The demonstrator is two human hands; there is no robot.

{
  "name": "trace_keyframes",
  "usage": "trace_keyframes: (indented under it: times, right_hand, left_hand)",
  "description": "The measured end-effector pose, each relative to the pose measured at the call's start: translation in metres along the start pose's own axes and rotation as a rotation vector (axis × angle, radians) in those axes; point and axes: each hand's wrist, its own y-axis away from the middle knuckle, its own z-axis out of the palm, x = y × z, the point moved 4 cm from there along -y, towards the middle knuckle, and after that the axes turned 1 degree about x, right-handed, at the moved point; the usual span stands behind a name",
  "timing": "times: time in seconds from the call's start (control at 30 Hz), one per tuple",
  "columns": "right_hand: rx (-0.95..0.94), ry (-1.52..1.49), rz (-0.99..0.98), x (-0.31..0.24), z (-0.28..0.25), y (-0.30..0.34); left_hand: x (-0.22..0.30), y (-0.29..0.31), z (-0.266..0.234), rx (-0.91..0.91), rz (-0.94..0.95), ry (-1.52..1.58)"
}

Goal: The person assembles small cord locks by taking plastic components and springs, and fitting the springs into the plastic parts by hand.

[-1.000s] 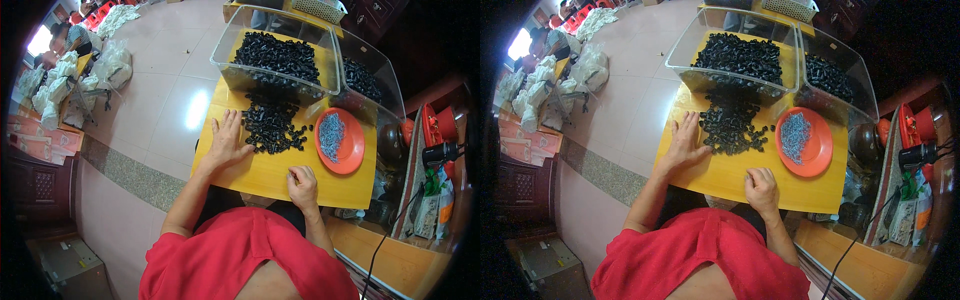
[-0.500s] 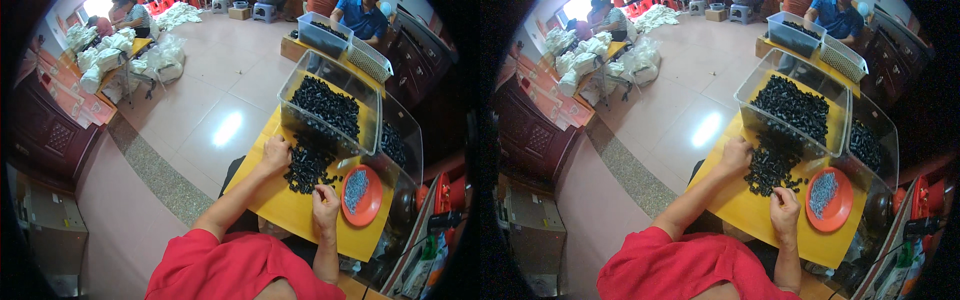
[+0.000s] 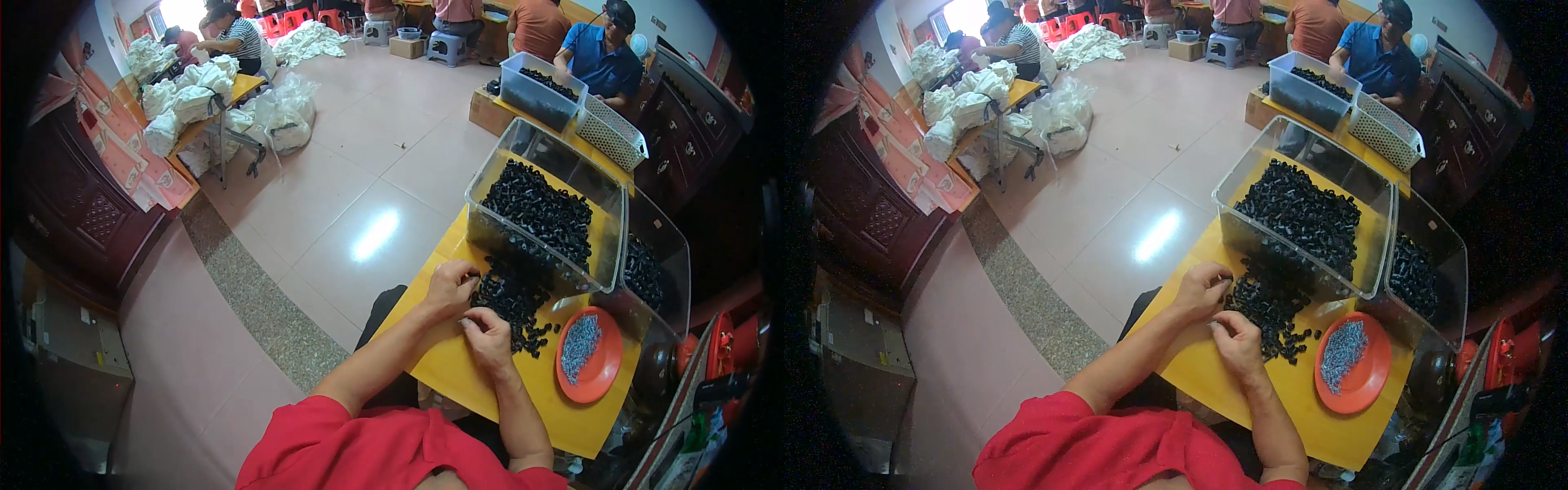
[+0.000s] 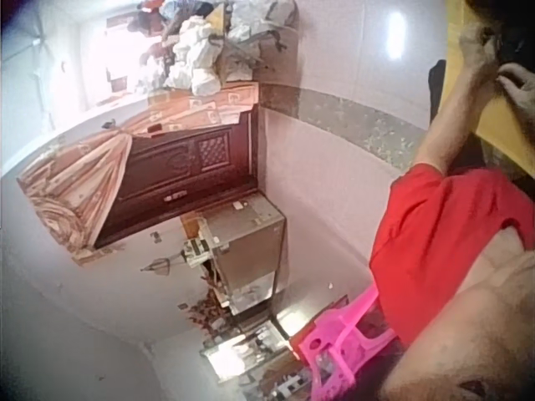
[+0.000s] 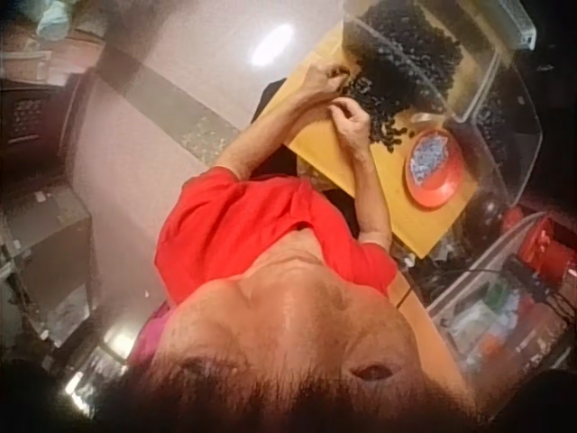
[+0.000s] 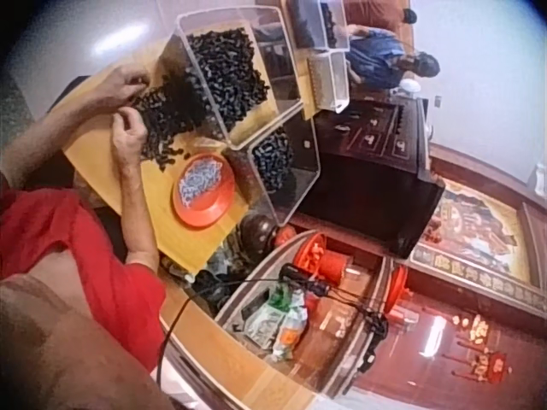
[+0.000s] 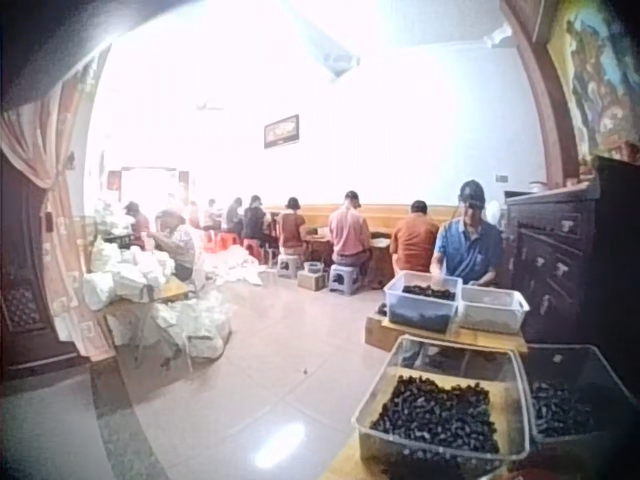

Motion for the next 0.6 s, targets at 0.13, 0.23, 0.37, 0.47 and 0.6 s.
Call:
trace_keyframes:
  times: [0.13,0.23,0.37,0.47,0.6]
  right_hand:
    - [0.021,-0.171,0.118,-0.003,-0.011,0.002]
    - [0.009,-0.243,0.136,-0.010,-0.013,0.006]
    - [0.039,-0.313,0.101,-0.012,-0.021,0.006]
    - [0.103,-0.364,0.110,-0.012,-0.028,0.008]
    - [0.136,-0.366,0.082,-0.003,-0.035,0.011]
  left_hand:
    - [-0.004,0.001,0.002,-0.071,-0.070,0.053]
    - [-0.013,0.004,0.004,-0.086,-0.320,0.515]
    - [0.018,0.010,-0.014,0.008,-0.338,0.548]
    - [0.033,0.032,-0.022,-0.013,-0.284,0.724]
    - [0.018,0.058,-0.010,-0.185,-0.446,0.959]
